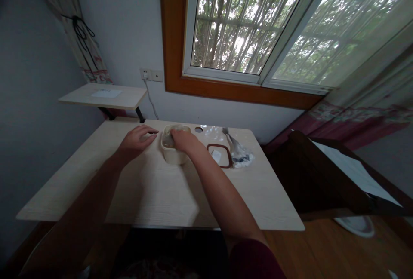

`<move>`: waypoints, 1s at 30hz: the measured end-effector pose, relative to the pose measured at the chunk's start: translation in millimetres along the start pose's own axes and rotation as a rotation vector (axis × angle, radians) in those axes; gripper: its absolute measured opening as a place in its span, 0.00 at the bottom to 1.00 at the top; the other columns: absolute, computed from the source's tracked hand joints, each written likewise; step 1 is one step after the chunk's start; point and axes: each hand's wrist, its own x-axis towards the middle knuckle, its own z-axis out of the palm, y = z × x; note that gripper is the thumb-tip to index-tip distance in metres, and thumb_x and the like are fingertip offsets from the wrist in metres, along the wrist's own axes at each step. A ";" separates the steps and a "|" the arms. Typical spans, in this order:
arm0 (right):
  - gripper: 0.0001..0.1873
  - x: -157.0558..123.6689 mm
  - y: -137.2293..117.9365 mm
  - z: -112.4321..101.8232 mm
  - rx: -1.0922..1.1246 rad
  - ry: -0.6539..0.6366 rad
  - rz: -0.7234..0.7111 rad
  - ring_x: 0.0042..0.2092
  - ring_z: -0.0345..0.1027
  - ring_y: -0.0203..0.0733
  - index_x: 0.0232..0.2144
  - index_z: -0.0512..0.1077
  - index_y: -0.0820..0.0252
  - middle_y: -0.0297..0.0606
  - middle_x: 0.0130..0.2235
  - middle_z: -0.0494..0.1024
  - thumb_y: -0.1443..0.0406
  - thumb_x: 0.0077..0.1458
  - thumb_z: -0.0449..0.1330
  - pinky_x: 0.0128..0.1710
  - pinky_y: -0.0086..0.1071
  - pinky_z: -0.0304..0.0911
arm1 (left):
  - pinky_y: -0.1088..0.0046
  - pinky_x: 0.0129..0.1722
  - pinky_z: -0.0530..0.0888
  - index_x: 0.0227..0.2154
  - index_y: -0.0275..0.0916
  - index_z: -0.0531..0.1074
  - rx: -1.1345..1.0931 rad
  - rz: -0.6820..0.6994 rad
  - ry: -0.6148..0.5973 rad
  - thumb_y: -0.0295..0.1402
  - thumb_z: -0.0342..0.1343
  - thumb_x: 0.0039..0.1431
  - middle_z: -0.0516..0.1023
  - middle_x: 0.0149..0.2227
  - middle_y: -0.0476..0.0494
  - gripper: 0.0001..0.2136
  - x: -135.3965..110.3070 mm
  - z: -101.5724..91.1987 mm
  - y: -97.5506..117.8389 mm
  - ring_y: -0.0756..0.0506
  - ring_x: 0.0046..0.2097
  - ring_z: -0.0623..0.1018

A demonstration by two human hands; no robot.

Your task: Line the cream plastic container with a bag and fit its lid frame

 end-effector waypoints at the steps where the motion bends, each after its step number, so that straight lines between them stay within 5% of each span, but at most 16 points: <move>1: 0.15 1.7 0.3 0.3 0.001 0.005 -0.010 0.43 0.77 0.51 0.50 0.73 0.62 0.51 0.44 0.81 0.71 0.61 0.56 0.42 0.35 0.68 | 0.63 0.51 0.72 0.42 0.40 0.78 -0.004 -0.001 -0.019 0.38 0.53 0.65 0.81 0.42 0.43 0.11 -0.3 2.9 -0.1 0.43 0.47 0.78; 7: 0.11 -1.3 15.3 -4.0 0.051 0.184 -0.007 0.44 0.76 0.48 0.44 0.78 0.61 0.47 0.43 0.81 0.71 0.61 0.58 0.46 0.35 0.66 | 0.62 0.50 0.73 0.44 0.40 0.78 -0.026 -0.017 -0.061 0.37 0.50 0.66 0.82 0.43 0.42 0.13 2.4 11.9 0.2 0.42 0.46 0.79; 13: 0.09 -20.0 35.9 2.0 0.413 0.555 -0.032 0.44 0.73 0.43 0.40 0.78 0.58 0.39 0.41 0.80 0.71 0.58 0.60 0.49 0.34 0.66 | 0.69 0.42 0.75 0.54 0.42 0.74 -0.092 -0.126 -0.116 0.35 0.51 0.66 0.83 0.38 0.46 0.16 14.6 6.5 6.0 0.45 0.38 0.80; 19: 0.11 -29.0 35.6 9.0 0.617 0.666 -0.132 0.43 0.72 0.41 0.42 0.78 0.56 0.38 0.41 0.77 0.70 0.58 0.59 0.47 0.34 0.67 | 0.69 0.48 0.73 0.64 0.48 0.64 0.014 0.148 -0.195 0.34 0.51 0.67 0.76 0.47 0.43 0.23 34.2 11.7 19.2 0.45 0.47 0.77; 24: 0.10 -31.1 33.8 9.2 0.648 0.668 -0.157 0.43 0.72 0.41 0.41 0.78 0.56 0.37 0.40 0.78 0.69 0.59 0.58 0.47 0.35 0.68 | 0.68 0.48 0.73 0.55 0.45 0.72 0.082 0.218 -0.253 0.31 0.48 0.68 0.74 0.46 0.43 0.16 46.9 16.1 21.2 0.44 0.47 0.77; 30: 0.06 -42.1 41.5 12.1 0.627 0.733 -0.148 0.40 0.72 0.41 0.39 0.77 0.56 0.37 0.39 0.78 0.65 0.61 0.60 0.45 0.34 0.67 | 0.66 0.47 0.73 0.44 0.39 0.75 0.087 0.151 -0.146 0.31 0.51 0.65 0.76 0.43 0.41 0.09 41.7 14.2 3.6 0.43 0.46 0.77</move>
